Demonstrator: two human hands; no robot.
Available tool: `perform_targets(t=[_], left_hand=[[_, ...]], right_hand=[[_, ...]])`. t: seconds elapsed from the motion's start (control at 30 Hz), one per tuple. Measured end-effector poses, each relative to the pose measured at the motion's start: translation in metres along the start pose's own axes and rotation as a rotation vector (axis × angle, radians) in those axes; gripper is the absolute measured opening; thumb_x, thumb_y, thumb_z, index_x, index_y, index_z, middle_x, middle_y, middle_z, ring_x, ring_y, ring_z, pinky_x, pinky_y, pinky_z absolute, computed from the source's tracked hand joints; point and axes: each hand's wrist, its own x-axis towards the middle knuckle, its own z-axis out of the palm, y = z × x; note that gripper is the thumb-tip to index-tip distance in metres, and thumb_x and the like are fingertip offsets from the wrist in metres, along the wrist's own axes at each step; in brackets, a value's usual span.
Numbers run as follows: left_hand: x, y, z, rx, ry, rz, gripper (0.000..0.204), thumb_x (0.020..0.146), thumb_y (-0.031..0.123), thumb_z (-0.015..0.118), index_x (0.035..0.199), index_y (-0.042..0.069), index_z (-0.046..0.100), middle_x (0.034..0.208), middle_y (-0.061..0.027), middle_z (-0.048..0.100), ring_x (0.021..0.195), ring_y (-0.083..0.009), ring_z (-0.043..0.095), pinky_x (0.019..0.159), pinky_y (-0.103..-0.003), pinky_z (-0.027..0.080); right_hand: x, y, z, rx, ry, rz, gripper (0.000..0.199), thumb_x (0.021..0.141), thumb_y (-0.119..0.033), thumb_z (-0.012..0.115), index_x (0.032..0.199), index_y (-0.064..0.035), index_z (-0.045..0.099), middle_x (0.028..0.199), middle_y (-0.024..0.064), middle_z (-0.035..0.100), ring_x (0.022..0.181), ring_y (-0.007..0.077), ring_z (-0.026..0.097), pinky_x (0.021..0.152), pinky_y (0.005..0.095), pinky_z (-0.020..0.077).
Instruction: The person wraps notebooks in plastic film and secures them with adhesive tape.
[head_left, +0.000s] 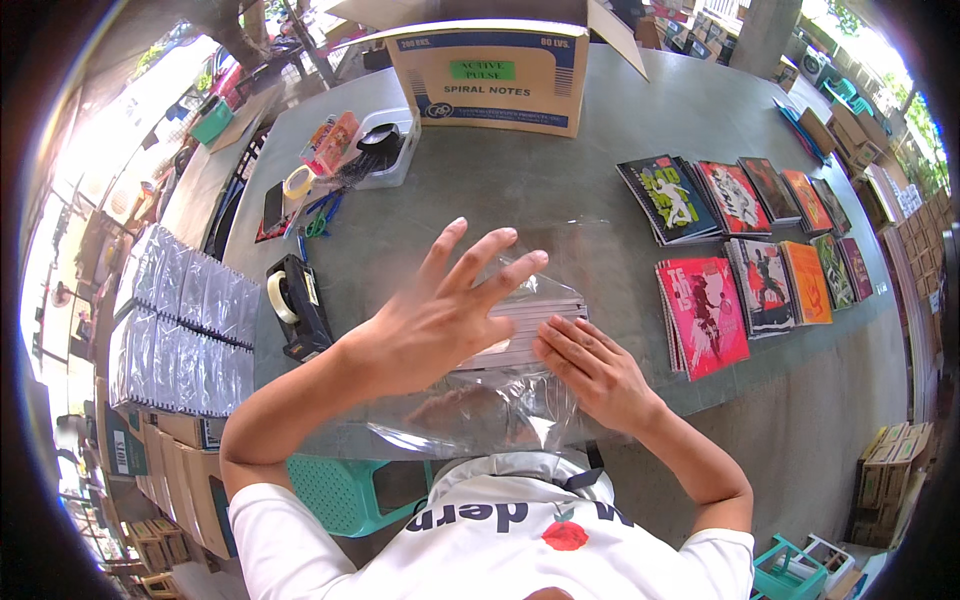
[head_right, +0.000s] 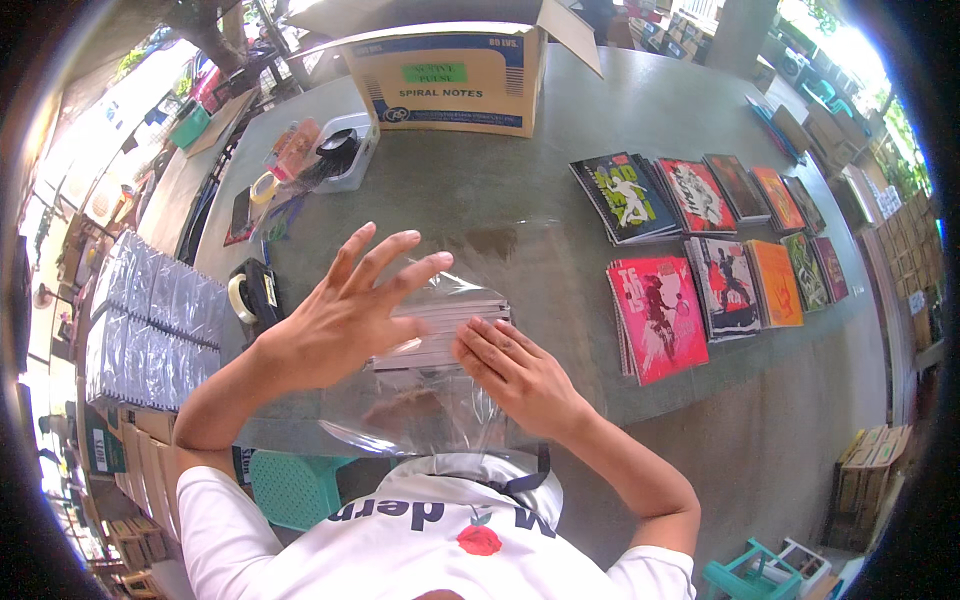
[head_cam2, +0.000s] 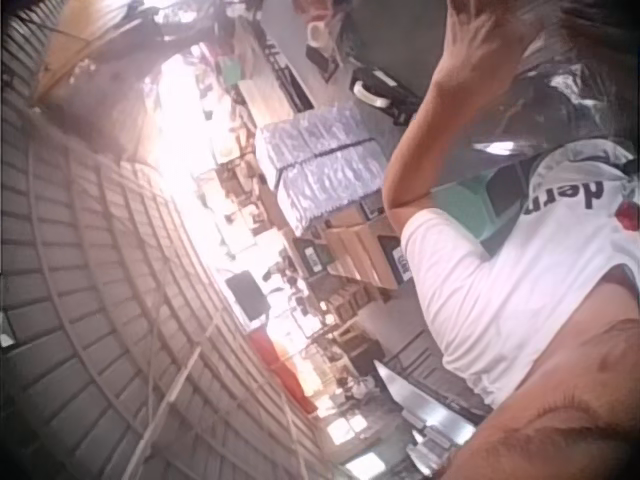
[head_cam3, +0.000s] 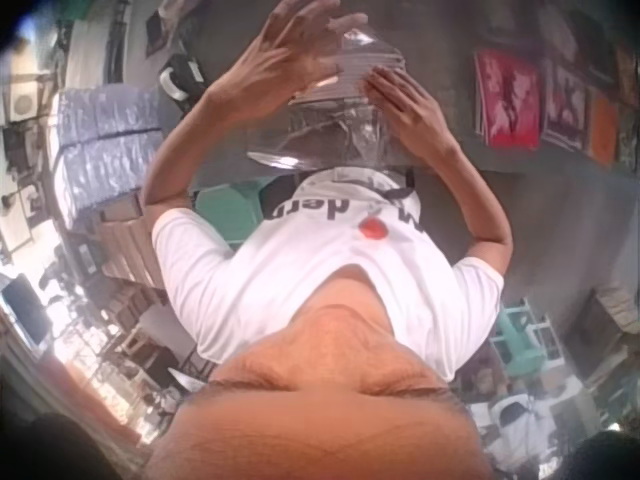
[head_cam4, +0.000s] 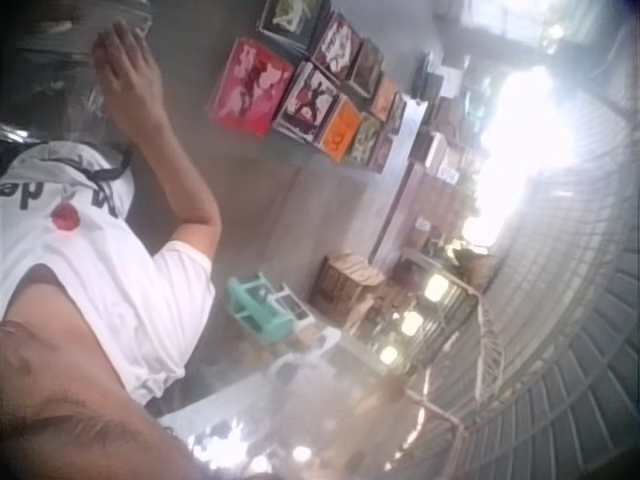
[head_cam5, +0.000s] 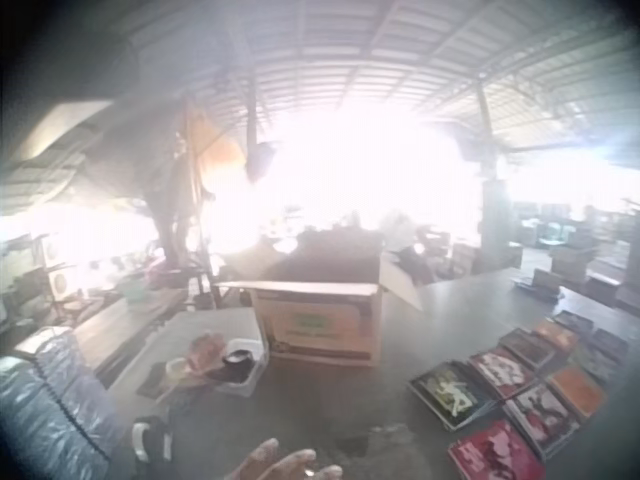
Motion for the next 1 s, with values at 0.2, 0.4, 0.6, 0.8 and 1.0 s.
perform_targets(t=[0.2, 0.4, 0.6, 0.8, 1.0], left_hand=[[0.008, -0.004, 0.007, -0.055, 0.021, 0.130, 0.011, 0.064, 0.016, 0.069, 0.060, 0.014, 0.059, 0.121, -0.0002, 0.045, 0.125, -0.0234, 0.028, 0.111, -0.049, 0.010], [0.022, -0.006, 0.029, -0.105, 0.050, 0.192, 0.004, 0.064, 0.016, 0.069, 0.063, 0.016, 0.065, 0.118, 0.0011, 0.047, 0.121, -0.0221, 0.031, 0.110, -0.050, 0.013], [0.032, -0.010, 0.021, -0.094, -0.060, 0.054, 0.018, 0.057, 0.021, 0.075, 0.072, 0.015, 0.067, 0.118, -0.0036, 0.048, 0.121, -0.0247, 0.033, 0.109, -0.048, 0.014], [-0.012, -0.023, 0.056, -0.773, 0.289, -0.461, 0.042, 0.060, 0.018, 0.080, 0.098, 0.010, 0.063, 0.103, -0.0067, 0.060, 0.097, -0.0237, 0.057, 0.085, -0.037, 0.044], [-0.016, -0.003, 0.034, -1.162, 0.649, -0.456, 0.032, 0.069, 0.010, 0.075, 0.099, 0.010, 0.063, 0.111, -0.0094, 0.057, 0.089, -0.0173, 0.058, 0.078, -0.035, 0.046]], right_hand=[[0.006, -0.001, 0.000, 0.065, -0.064, 0.027, 0.046, 0.076, -0.009, 0.056, 0.121, -0.0022, 0.047, 0.132, 0.0124, 0.044, 0.127, 0.0238, 0.038, 0.105, 0.0389, 0.0308], [0.006, -0.001, 0.007, 0.093, -0.073, 0.021, 0.052, 0.077, -0.010, 0.056, 0.127, -0.0083, 0.042, 0.134, 0.0126, 0.042, 0.128, 0.0243, 0.036, 0.107, 0.0394, 0.0285], [0.004, -0.004, 0.005, 0.074, -0.105, 0.016, 0.054, 0.075, -0.010, 0.059, 0.126, -0.0182, 0.046, 0.135, 0.0097, 0.041, 0.129, 0.0235, 0.033, 0.107, 0.0407, 0.0275], [0.009, -0.010, -0.002, -0.011, 0.019, 0.036, 0.044, 0.075, -0.014, 0.061, 0.118, -0.0178, 0.055, 0.117, 0.0023, 0.049, 0.110, 0.0230, 0.043, 0.097, 0.0382, 0.0334], [0.016, 0.000, -0.003, 0.199, -0.022, 0.040, 0.033, 0.072, -0.018, 0.066, 0.105, -0.0182, 0.064, 0.096, -0.0019, 0.052, 0.093, 0.0195, 0.045, 0.084, 0.0342, 0.0345]])
